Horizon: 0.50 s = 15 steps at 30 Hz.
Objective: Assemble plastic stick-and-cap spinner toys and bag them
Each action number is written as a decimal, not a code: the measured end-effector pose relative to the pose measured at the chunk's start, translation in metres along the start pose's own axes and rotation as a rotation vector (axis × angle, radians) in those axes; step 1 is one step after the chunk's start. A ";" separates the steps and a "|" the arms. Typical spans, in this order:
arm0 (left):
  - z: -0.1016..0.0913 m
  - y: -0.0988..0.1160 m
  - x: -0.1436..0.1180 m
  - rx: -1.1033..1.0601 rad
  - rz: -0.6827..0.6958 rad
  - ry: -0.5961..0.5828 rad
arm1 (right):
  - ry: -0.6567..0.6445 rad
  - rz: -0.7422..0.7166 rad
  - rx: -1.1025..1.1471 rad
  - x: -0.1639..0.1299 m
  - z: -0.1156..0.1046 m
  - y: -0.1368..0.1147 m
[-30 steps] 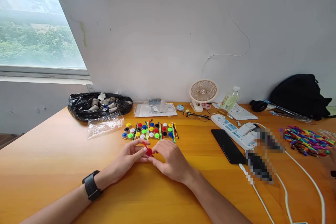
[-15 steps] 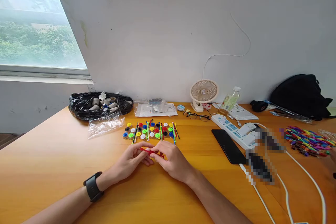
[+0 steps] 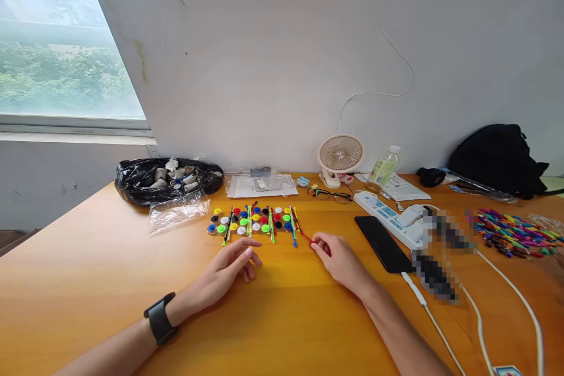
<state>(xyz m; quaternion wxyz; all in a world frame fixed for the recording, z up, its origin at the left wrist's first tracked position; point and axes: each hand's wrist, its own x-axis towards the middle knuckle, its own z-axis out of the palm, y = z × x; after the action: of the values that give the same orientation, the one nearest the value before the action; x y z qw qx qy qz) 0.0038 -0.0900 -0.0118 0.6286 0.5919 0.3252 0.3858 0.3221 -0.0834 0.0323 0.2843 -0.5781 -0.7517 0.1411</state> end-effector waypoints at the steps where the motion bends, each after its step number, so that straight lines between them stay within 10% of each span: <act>1: 0.000 0.001 0.000 0.002 0.001 0.003 | -0.092 0.031 0.024 -0.003 0.007 0.008; 9: 0.000 0.006 -0.001 0.075 0.019 0.022 | -0.051 0.074 0.102 -0.011 0.022 0.023; 15: -0.025 0.017 0.006 0.478 0.252 0.245 | -0.013 0.059 0.099 -0.015 0.027 0.029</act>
<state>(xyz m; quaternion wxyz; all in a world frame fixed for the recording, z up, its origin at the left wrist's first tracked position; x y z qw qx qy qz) -0.0164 -0.0722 0.0033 0.3748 0.7079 0.4041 0.4417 0.3314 -0.0858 -0.0087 0.3035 -0.5843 -0.7283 0.1900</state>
